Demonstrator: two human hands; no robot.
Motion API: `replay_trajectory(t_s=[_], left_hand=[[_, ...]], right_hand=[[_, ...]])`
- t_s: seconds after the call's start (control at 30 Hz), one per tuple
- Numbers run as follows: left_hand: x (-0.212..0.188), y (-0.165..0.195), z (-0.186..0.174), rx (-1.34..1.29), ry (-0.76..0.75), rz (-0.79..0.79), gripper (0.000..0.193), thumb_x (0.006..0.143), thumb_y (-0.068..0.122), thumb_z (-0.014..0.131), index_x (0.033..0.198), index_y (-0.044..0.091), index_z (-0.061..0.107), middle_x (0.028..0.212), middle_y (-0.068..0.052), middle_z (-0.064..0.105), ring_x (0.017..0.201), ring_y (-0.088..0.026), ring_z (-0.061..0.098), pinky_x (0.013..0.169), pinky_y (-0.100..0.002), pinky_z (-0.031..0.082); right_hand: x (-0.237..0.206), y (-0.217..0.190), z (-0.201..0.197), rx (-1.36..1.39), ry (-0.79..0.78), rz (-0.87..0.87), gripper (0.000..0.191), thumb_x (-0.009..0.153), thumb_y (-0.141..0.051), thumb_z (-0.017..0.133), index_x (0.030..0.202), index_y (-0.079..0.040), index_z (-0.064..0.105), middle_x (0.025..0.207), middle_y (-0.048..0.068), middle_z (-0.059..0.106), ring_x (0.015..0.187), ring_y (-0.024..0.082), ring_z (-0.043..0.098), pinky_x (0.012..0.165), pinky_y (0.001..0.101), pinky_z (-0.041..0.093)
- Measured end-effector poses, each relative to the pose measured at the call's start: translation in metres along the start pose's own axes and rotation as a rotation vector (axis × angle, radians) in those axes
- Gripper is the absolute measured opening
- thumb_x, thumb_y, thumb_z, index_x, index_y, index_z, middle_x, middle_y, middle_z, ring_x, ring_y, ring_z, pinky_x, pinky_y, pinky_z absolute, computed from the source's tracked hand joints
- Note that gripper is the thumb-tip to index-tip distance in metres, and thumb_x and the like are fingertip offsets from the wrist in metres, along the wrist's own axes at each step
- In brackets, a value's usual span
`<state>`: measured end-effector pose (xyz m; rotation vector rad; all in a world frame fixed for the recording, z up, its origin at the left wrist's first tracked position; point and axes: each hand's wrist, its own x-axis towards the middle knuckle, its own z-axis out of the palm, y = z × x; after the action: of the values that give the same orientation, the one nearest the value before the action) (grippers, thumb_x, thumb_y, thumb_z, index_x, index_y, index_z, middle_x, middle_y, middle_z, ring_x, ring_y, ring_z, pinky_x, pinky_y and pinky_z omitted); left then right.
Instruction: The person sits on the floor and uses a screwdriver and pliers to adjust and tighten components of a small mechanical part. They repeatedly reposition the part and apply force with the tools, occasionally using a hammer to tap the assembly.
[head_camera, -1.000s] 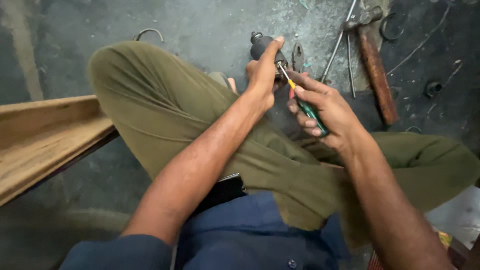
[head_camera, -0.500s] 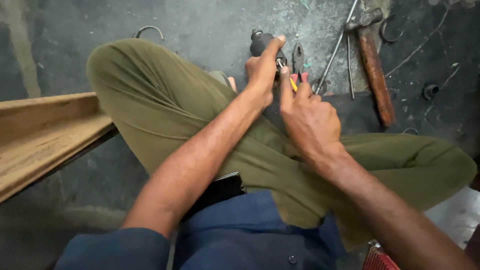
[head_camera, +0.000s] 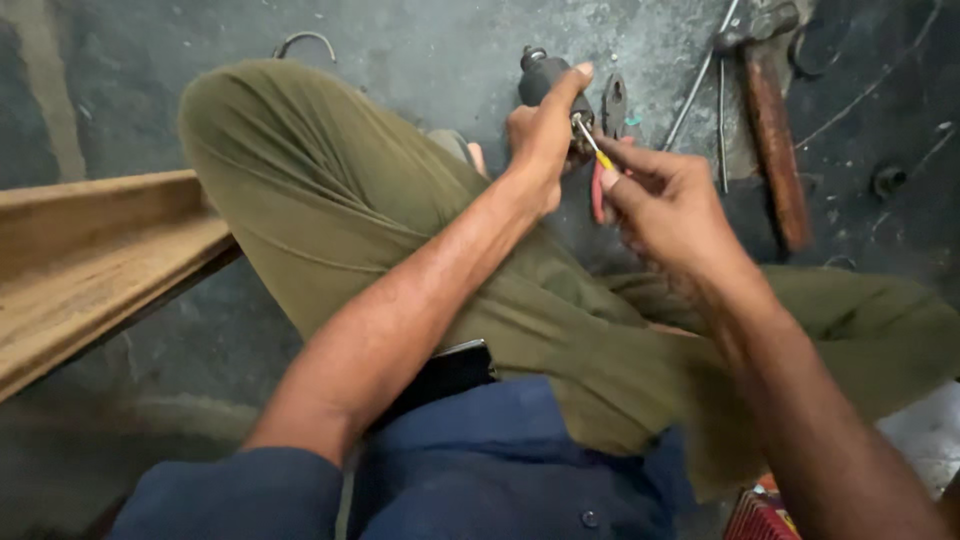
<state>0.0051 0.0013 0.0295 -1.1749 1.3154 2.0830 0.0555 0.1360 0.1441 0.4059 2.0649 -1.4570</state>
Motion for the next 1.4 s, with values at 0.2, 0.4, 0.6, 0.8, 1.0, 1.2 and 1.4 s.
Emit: replay_trajectory(t_s=[0.2, 0.4, 0.6, 0.8, 1.0, 1.2, 1.4], left_hand=[[0.002, 0.000, 0.003, 0.119, 0.046, 0.028, 0.043, 0.072, 0.047, 0.079, 0.070, 0.006, 0.065, 0.063, -0.003, 0.061, 0.049, -0.016, 0.057, 0.043, -0.035, 0.044], [0.005, 0.000, 0.002, 0.096, 0.019, 0.013, 0.043, 0.072, 0.046, 0.079, 0.072, 0.005, 0.065, 0.062, -0.005, 0.063, 0.046, -0.017, 0.059, 0.042, -0.035, 0.045], [0.006, -0.003, 0.001, 0.000, -0.025, -0.028, 0.041, 0.072, 0.043, 0.080, 0.076, 0.006, 0.063, 0.063, -0.006, 0.063, 0.047, -0.017, 0.061, 0.042, -0.035, 0.049], [0.003, -0.001, 0.001, 0.066, 0.012, -0.004, 0.044, 0.074, 0.046, 0.079, 0.076, 0.004, 0.065, 0.065, -0.004, 0.062, 0.047, -0.015, 0.056, 0.042, -0.034, 0.046], [0.004, 0.001, 0.003, 0.043, -0.012, 0.030, 0.044, 0.072, 0.044, 0.078, 0.074, 0.003, 0.065, 0.063, -0.006, 0.062, 0.048, -0.016, 0.057, 0.044, -0.036, 0.045], [0.006, 0.001, 0.004, 0.121, 0.028, 0.052, 0.043, 0.073, 0.046, 0.078, 0.068, 0.005, 0.065, 0.063, -0.004, 0.063, 0.049, -0.016, 0.058, 0.045, -0.036, 0.046], [0.001, -0.001, -0.001, -0.058, -0.065, -0.035, 0.046, 0.076, 0.046, 0.078, 0.076, 0.003, 0.064, 0.064, -0.011, 0.067, 0.050, -0.023, 0.065, 0.048, -0.036, 0.055]], right_hand=[[-0.012, 0.004, 0.009, -1.236, 0.159, -0.559, 0.048, 0.097, -0.009, 0.060, 0.145, -0.012, 0.065, 0.083, 0.012, 0.070, 0.060, 0.026, 0.065, 0.051, 0.0422, 0.052], [-0.019, 0.022, 0.022, -1.587, 0.345, -0.692, 0.053, 0.094, -0.013, 0.062, 0.147, -0.006, 0.061, 0.092, 0.009, 0.068, 0.061, 0.019, 0.067, 0.050, 0.0311, 0.055], [-0.005, 0.014, 0.015, 0.179, -0.060, -0.038, 0.053, 0.098, -0.010, 0.064, 0.150, -0.011, 0.058, 0.087, 0.001, 0.059, 0.061, 0.009, 0.049, 0.045, 0.0233, 0.040], [0.003, 0.003, -0.001, 0.343, -0.125, 0.299, 0.046, 0.101, -0.018, 0.054, 0.146, -0.018, 0.061, 0.072, 0.002, 0.059, 0.044, 0.008, 0.043, 0.033, 0.0229, 0.029], [-0.001, 0.013, 0.016, -0.967, 0.220, -0.691, 0.043, 0.104, -0.012, 0.058, 0.146, -0.016, 0.058, 0.081, 0.013, 0.062, 0.053, 0.021, 0.066, 0.055, 0.0293, 0.052], [-0.016, 0.018, 0.031, -1.646, 0.356, -0.655, 0.050, 0.098, -0.006, 0.062, 0.148, -0.006, 0.063, 0.078, 0.009, 0.064, 0.055, 0.020, 0.068, 0.044, 0.0327, 0.054], [-0.009, 0.023, 0.019, -0.344, 0.319, -0.541, 0.031, 0.107, -0.019, 0.065, 0.137, -0.016, 0.056, 0.102, 0.003, 0.066, 0.082, 0.016, 0.069, 0.068, 0.0262, 0.057]])
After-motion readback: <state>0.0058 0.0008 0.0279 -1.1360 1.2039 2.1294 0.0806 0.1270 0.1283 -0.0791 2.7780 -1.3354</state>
